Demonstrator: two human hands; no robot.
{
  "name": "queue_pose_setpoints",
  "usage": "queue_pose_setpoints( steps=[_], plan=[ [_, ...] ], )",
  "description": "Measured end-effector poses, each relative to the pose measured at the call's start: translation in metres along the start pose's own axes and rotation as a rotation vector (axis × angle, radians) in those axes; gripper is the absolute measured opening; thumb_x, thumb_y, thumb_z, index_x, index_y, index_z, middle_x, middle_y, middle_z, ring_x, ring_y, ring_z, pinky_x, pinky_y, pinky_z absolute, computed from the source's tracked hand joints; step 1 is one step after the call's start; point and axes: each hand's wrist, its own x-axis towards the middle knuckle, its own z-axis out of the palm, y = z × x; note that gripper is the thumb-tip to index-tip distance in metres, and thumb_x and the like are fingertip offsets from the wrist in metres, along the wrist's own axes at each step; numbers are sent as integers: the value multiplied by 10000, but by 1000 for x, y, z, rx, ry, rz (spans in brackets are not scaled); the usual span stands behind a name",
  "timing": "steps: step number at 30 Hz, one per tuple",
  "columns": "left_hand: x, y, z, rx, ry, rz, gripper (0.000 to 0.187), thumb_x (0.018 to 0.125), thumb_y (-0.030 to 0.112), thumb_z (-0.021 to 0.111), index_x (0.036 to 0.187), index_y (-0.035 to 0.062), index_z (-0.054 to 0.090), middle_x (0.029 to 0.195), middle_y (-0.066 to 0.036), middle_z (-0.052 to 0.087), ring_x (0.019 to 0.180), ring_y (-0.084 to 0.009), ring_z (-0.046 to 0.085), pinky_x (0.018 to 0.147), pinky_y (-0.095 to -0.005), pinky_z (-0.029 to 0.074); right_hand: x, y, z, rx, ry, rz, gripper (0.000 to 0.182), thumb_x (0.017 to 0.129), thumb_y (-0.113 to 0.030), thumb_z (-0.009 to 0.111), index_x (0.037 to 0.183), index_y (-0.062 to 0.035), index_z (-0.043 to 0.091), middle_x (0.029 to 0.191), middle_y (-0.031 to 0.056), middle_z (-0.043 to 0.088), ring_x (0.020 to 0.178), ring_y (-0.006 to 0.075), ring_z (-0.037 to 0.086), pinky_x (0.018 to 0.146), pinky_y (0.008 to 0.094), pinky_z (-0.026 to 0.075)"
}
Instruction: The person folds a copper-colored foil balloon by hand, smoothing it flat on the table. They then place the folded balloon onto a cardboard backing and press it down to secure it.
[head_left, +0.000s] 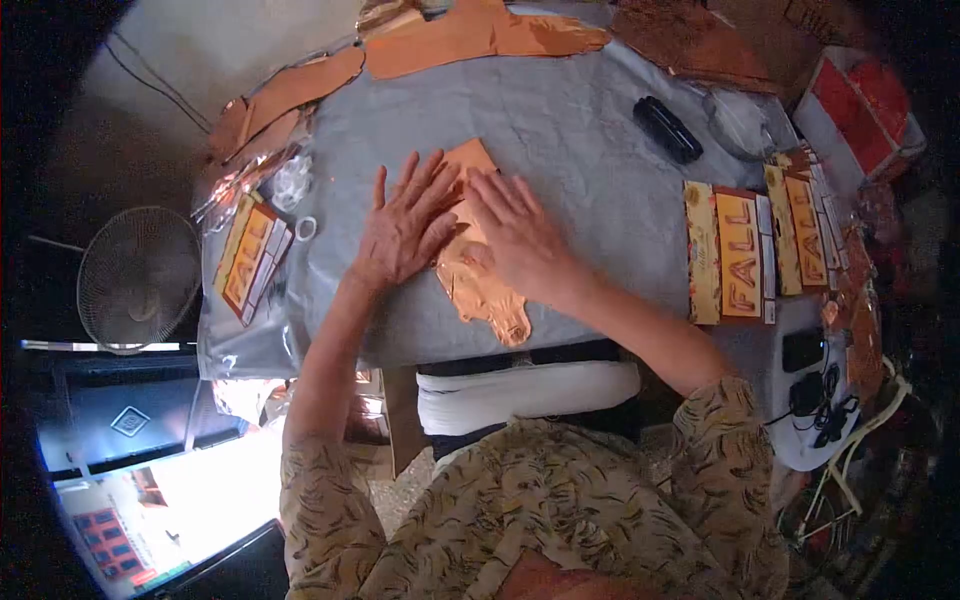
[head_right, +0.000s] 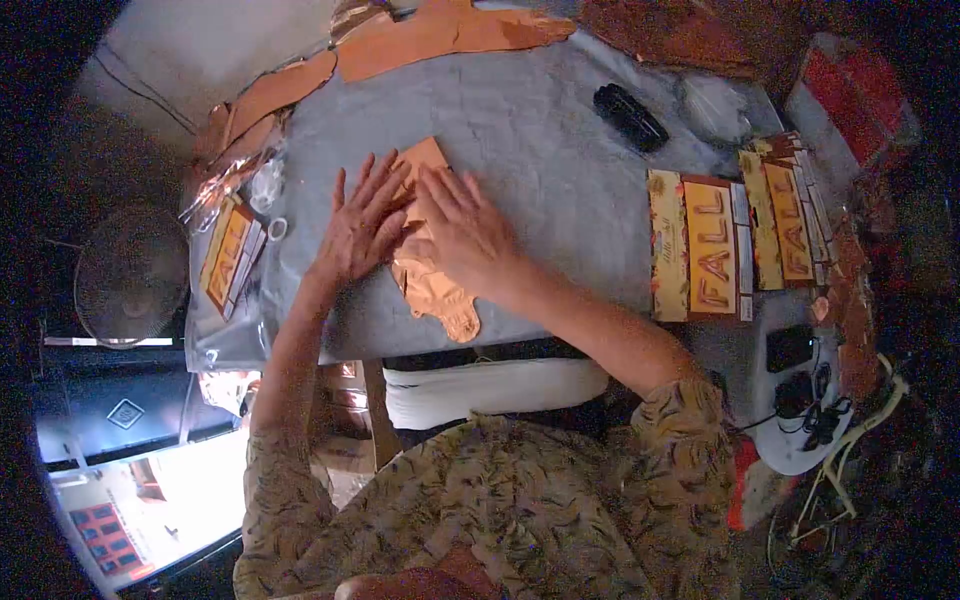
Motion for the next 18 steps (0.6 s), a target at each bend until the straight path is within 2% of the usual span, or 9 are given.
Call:
queue_pose_setpoints(
  steps=[1,2,6,9,11,12,14,17,18],
  plan=[
    [1,-1,3,1,-8,1,572,1070,395,491,1595,182,412,1673,-88,348,1557,-359,276,1262,-600,124,-3,-2,3,27,3,-24,719,1003,-376,593,1548,39,373,1644,199,335,1548,327,278,1279,497,184],
    [1,-3,8,4,-15,18,582,1063,416,500,1588,176,422,1670,-92,352,1552,-361,284,1259,-599,143,-9,-2,4,-11,1,-36,733,978,-378,635,1533,34,392,1628,222,347,1539,344,289,1272,494,209],
    [4,-3,11,-45,-52,35,605,1048,466,517,1563,154,456,1660,-98,365,1535,-368,312,1245,-595,200,-10,1,7,42,22,-33,735,961,-353,664,1522,40,398,1625,222,351,1534,346,300,1268,489,222],
    [6,-1,10,-44,-64,18,596,1045,460,527,1552,152,468,1661,-100,363,1536,-370,311,1243,-593,209,-9,2,7,118,49,-57,703,957,-268,672,1521,45,394,1612,233,361,1518,373,321,1254,496,252],
    [6,-1,8,-44,-68,20,593,1046,454,528,1552,152,466,1661,-103,363,1538,-370,307,1244,-591,211,0,3,6,228,196,-47,664,950,-179,655,1520,43,396,1569,253,405,1472,398,375,1222,483,311],
    [5,-1,8,-48,-73,21,589,1047,448,529,1552,152,465,1660,-107,362,1540,-371,303,1245,-589,212,6,3,1,230,190,-51,664,950,-179,655,1520,43,396,1569,253,405,1472,398,375,1222,483,311],
    [5,0,7,-59,-82,11,593,1047,450,529,1554,150,463,1660,-113,361,1543,-372,299,1245,-592,209,21,5,-14,218,75,170,634,951,-133,634,1516,38,401,1516,268,453,1412,419,430,1181,474,362],
    [6,-2,5,-128,-75,-10,603,1035,424,564,1556,139,456,1653,-133,369,1542,-384,300,1244,-578,225,47,12,-22,154,-12,275,616,954,-126,626,1498,64,409,1486,268,480,1383,412,457,1155,458,386],
    [5,-5,4,-189,-65,-24,613,1024,395,598,1557,131,452,1646,-147,379,1538,-394,306,1244,-560,244,48,14,-9,94,69,202,601,964,-154,618,1476,90,419,1511,265,463,1399,408,445,1166,466,368]
  ],
)
